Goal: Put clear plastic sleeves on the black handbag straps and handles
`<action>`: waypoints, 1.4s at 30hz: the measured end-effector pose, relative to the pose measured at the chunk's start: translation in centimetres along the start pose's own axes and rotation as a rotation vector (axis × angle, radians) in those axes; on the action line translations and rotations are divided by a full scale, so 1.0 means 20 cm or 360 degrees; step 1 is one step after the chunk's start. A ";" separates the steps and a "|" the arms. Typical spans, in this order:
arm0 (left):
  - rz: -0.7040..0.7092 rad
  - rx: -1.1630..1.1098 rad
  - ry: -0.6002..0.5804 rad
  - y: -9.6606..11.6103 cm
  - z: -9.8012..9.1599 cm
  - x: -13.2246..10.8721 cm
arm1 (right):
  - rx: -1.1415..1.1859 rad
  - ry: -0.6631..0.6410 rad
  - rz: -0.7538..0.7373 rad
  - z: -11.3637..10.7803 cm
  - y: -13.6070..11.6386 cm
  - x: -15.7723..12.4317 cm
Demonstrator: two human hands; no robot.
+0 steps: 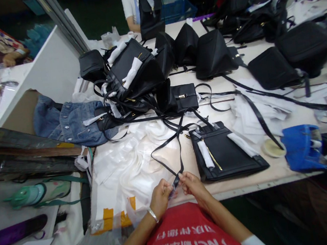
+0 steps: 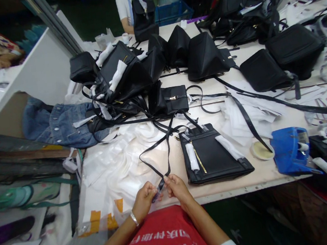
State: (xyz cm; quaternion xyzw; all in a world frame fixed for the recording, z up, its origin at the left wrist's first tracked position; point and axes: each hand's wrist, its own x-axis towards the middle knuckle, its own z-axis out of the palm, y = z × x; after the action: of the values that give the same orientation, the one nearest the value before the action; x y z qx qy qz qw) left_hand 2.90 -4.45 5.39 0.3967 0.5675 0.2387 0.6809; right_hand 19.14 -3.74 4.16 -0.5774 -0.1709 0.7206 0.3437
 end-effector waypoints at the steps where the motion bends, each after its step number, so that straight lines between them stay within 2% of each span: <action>1: 0.0010 0.0031 0.0012 0.00 0.00 0.00 | 0.0018 0.0016 -0.0014 0.00 0.00 0.01; 6: 0.0050 0.0239 0.0089 0.00 0.02 -0.01 | -0.0137 -0.0216 -0.0037 0.03 0.04 -0.03; 9: 0.0007 0.0325 0.0044 -0.03 0.03 -0.01 | -0.0311 -0.0285 0.0020 -0.02 0.08 -0.04; 11: -0.0045 0.0453 -0.0036 -0.05 0.03 -0.01 | -0.0442 -0.0165 0.0038 -0.06 0.11 -0.02; 14: -0.0054 0.0832 -0.0119 -0.07 0.02 -0.01 | -0.0736 0.0187 -0.0092 -0.13 0.15 0.02; 17: 0.0052 0.1187 -0.0118 -0.07 0.00 0.00 | -0.1084 0.0297 -0.0159 -0.14 0.16 0.05; 19: 0.0133 0.1266 -0.0095 -0.06 0.00 0.00 | -0.1237 0.0376 -0.0178 -0.13 0.16 0.08; 21: 0.0244 0.1274 -0.0040 -0.05 0.00 0.00 | -0.1223 0.0494 -0.0178 -0.10 0.16 0.12; 23: 0.0355 0.1273 0.0021 -0.04 0.00 -0.01 | -0.0999 0.0490 -0.0090 -0.07 0.18 0.15; 26: 0.0430 0.1218 0.0088 -0.02 -0.02 0.00 | -0.0647 0.0314 0.0062 -0.05 0.19 0.19; 29: 0.0438 0.0997 0.0169 -0.02 -0.04 0.04 | -0.0483 0.0195 0.0088 -0.04 0.18 0.18; 34: 0.0160 0.0337 0.0151 -0.05 -0.04 0.13 | -0.0225 0.0055 0.0137 -0.02 0.09 0.10; 38: 0.0141 0.0097 0.0150 -0.05 -0.02 0.13 | 0.0021 0.0013 0.0200 0.01 0.03 0.06; 42: 0.0151 -0.0084 0.0268 -0.02 0.01 0.10 | 0.0071 0.0013 0.0152 0.03 0.02 0.05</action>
State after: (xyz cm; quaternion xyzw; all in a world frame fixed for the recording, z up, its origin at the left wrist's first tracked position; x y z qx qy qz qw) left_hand 3.53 -3.16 3.87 0.3835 0.5969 0.3180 0.6289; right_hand 18.34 -3.19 3.37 -0.5800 -0.1258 0.7374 0.3225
